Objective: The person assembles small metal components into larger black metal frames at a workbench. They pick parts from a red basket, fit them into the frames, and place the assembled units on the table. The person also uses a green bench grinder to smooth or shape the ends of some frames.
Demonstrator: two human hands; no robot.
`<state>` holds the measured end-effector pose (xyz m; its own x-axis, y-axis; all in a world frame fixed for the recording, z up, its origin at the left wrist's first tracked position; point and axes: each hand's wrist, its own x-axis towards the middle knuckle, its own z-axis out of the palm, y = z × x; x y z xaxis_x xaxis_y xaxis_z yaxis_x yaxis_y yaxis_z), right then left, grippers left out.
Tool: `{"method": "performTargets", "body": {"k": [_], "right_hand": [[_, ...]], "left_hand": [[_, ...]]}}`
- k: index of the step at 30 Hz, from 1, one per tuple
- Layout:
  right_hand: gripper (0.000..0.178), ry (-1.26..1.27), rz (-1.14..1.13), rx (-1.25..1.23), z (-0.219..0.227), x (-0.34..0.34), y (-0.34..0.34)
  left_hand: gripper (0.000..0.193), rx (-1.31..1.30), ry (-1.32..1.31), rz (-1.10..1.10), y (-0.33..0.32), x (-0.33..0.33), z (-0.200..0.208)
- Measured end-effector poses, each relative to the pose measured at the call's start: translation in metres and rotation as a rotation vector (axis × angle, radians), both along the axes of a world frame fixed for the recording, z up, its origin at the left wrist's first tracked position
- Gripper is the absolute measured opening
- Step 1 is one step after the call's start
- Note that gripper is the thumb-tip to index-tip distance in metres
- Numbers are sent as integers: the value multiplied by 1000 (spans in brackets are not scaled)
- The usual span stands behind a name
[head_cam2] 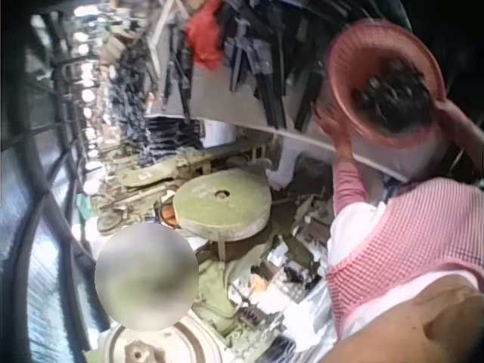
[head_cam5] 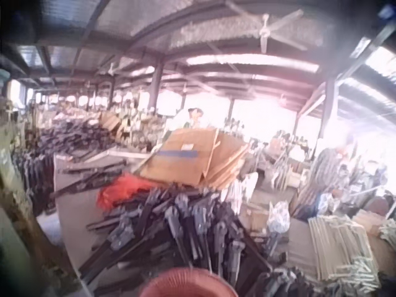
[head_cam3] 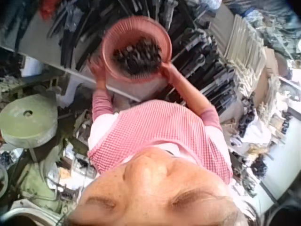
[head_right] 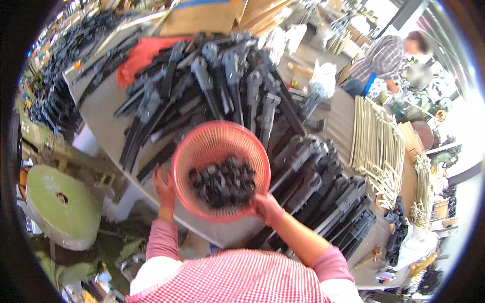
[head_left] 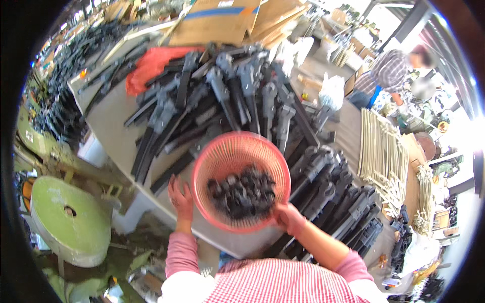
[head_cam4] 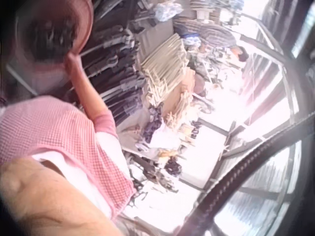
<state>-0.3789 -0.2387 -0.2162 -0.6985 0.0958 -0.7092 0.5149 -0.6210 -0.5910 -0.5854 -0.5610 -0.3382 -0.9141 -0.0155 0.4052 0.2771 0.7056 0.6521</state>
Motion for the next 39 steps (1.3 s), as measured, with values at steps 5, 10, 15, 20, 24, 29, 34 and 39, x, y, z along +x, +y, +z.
{"method": "performTargets", "body": {"k": [5, 10, 15, 20, 24, 29, 34, 39], "right_hand": [[18, -40, -174, 217, -50, -61, -19], [27, 29, 0, 788, -56, -76, -12], [24, 579, 617, 1974, -27, -66, -15], [16, 253, 1482, 1905, -24, -84, -47], [23, 123, 1533, 1798, -29, -85, -55], [74, 254, 1303, 1693, -28, -98, -57], [66, 161, 1452, 1648, -34, -126, -71], [45, 132, 1328, 1629, -52, -122, -69]], "left_hand": [[43, 162, -40, -54, -22, 47, 31], [65, -104, 127, -112, 5, 69, 71], [50, -299, 136, -511, 42, 57, 86], [28, -687, 29, -800, 97, 21, 93], [23, -587, 0, -804, 81, 11, 101], [29, -297, 221, -599, 48, 29, 92], [25, -186, 186, -473, 51, 29, 81], [25, -151, 142, -516, 53, 22, 85]]}}
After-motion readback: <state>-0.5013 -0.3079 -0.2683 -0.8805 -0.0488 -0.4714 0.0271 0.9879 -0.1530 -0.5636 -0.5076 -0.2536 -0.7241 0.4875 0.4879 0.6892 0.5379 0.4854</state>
